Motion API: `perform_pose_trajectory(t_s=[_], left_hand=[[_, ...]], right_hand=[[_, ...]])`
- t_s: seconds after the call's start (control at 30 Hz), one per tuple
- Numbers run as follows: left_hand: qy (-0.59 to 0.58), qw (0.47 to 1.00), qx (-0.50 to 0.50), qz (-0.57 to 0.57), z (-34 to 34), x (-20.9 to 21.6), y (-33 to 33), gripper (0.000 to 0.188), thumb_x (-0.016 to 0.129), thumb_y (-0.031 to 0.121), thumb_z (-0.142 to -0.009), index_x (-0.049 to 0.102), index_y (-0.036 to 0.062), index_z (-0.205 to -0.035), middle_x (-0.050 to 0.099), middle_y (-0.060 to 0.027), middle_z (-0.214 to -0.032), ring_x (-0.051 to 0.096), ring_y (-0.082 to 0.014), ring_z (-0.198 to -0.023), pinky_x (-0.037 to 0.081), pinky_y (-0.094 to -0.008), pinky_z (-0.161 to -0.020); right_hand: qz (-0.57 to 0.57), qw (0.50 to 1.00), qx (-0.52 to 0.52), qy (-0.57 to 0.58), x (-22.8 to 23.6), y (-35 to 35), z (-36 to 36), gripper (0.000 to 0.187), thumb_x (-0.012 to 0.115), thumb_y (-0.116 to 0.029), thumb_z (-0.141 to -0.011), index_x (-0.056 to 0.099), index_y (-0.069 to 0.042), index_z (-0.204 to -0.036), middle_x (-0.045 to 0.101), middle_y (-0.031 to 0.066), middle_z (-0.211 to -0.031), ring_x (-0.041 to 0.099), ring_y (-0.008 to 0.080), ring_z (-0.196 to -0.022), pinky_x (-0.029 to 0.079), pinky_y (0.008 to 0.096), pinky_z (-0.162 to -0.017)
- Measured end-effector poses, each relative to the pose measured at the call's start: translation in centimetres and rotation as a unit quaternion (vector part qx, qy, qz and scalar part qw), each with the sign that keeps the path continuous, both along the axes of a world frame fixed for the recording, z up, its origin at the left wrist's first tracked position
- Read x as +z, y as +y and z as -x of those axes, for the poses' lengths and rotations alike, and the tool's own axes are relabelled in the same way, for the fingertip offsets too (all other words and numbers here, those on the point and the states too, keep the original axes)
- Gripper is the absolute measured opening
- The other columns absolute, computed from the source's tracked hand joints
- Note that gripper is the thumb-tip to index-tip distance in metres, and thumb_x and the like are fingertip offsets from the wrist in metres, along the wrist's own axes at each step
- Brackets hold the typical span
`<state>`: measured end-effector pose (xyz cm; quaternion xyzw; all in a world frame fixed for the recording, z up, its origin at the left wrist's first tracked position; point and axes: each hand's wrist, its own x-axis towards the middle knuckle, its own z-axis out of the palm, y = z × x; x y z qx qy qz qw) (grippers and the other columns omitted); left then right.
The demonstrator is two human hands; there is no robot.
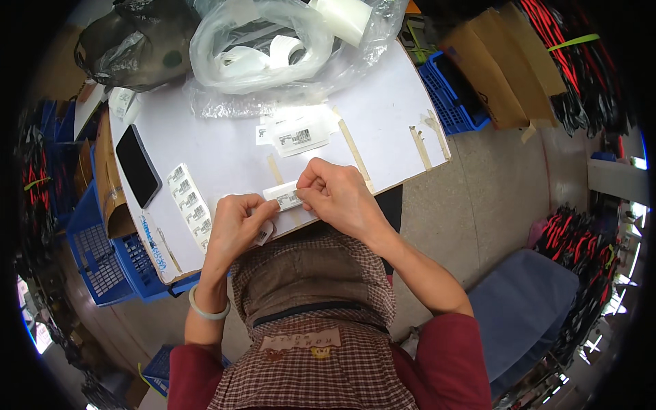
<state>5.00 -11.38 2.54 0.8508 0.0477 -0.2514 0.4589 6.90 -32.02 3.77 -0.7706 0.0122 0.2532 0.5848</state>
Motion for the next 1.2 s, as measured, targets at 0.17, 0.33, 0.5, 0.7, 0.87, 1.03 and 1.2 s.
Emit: perform_pose_trajectory(t_s=[0.17,0.33,0.5,0.7,0.87,1.03,1.2], left_hand=[[0.01,1.0,0.002,0.011,0.0,-0.3,-0.1,0.029,0.065,0.021,-0.088,0.071,-0.0054,-0.076,0.062,-0.0059,-0.056,0.053,-0.0076,-0.051,0.04,-0.0256,-0.047],[0.029,0.998,0.014,0.047,0.0,-0.5,0.3,0.031,0.066,0.023,-0.089,0.071,-0.0048,-0.075,0.062,-0.0059,-0.056,0.052,-0.0081,-0.049,0.039,-0.0263,-0.045],[-0.022,0.997,-0.029,-0.071,-0.4,-0.2,-0.7,0.038,0.065,0.032,-0.088,0.072,-0.0014,-0.073,0.059,-0.0143,-0.051,0.058,-0.0255,-0.044,0.044,-0.0357,-0.048],[-0.084,0.996,-0.002,-0.031,-0.4,-0.2,-0.9,0.041,0.069,0.031,-0.088,0.069,-0.0036,-0.067,0.052,-0.0061,-0.045,0.047,-0.009,-0.041,0.035,-0.0292,-0.041],[-0.133,0.988,0.041,-0.065,-4.3,2.5,-0.9,0.039,0.07,0.031,-0.085,0.068,-0.0002,-0.062,0.055,-0.013,-0.049,0.053,-0.0235,-0.045,0.041,-0.0364,-0.048],[-0.104,0.978,-0.061,-0.17,-8.9,-0.2,-2.1,0.036,0.071,0.03,-0.081,0.066,0.0013,-0.059,0.056,-0.0171,-0.051,0.054,-0.031,-0.047,0.042,-0.0426,-0.052],[-0.158,0.976,-0.043,-0.147,-7.7,-0.3,-1.1,0.038,0.071,0.031,-0.082,0.066,0.0007,-0.059,0.058,-0.0152,-0.051,0.053,-0.0252,-0.044,0.041,-0.0372,-0.048]], right_hand=[[0.022,0.999,-0.015,-0.037,-0.5,0.3,0.2,0.009,0.065,-0.004,-0.083,0.061,0.004,-0.083,0.064,0.0089,-0.063,0.062,0.0128,-0.056,0.047,0.0275,-0.052],[0.036,0.998,-0.011,-0.059,-0.5,0.5,0.2,0.009,0.065,-0.004,-0.084,0.061,0.004,-0.083,0.065,0.0105,-0.063,0.064,0.016,-0.056,0.049,0.0297,-0.054],[0.058,0.993,-0.01,-0.104,-0.7,0.7,0.6,0.009,0.065,-0.004,-0.084,0.06,0.004,-0.082,0.065,0.012,-0.063,0.065,0.0193,-0.057,0.049,0.0311,-0.054],[0.091,0.972,0.003,-0.218,-1.1,0.7,0.6,0.009,0.065,-0.005,-0.084,0.06,0.003,-0.085,0.064,0.0108,-0.062,0.063,0.0172,-0.056,0.048,0.031,-0.053],[0.054,0.975,-0.072,-0.202,-0.5,-0.2,-4.4,0.013,0.068,-0.01,-0.083,0.06,0.0,-0.086,0.064,0.0084,-0.064,0.062,0.0143,-0.059,0.047,0.0276,-0.054],[0.33,0.903,-0.01,-0.276,-1.9,1.5,-6.9,0.034,0.079,-0.028,-0.073,0.057,-0.003,-0.076,0.063,0.0114,-0.062,0.064,0.0254,-0.058,0.048,0.0354,-0.055],[0.284,0.924,-0.029,-0.255,-0.4,0.4,-5.8,0.026,0.078,-0.02,-0.074,0.058,-0.004,-0.074,0.064,0.0112,-0.061,0.064,0.0308,-0.055,0.048,0.0417,-0.055]])
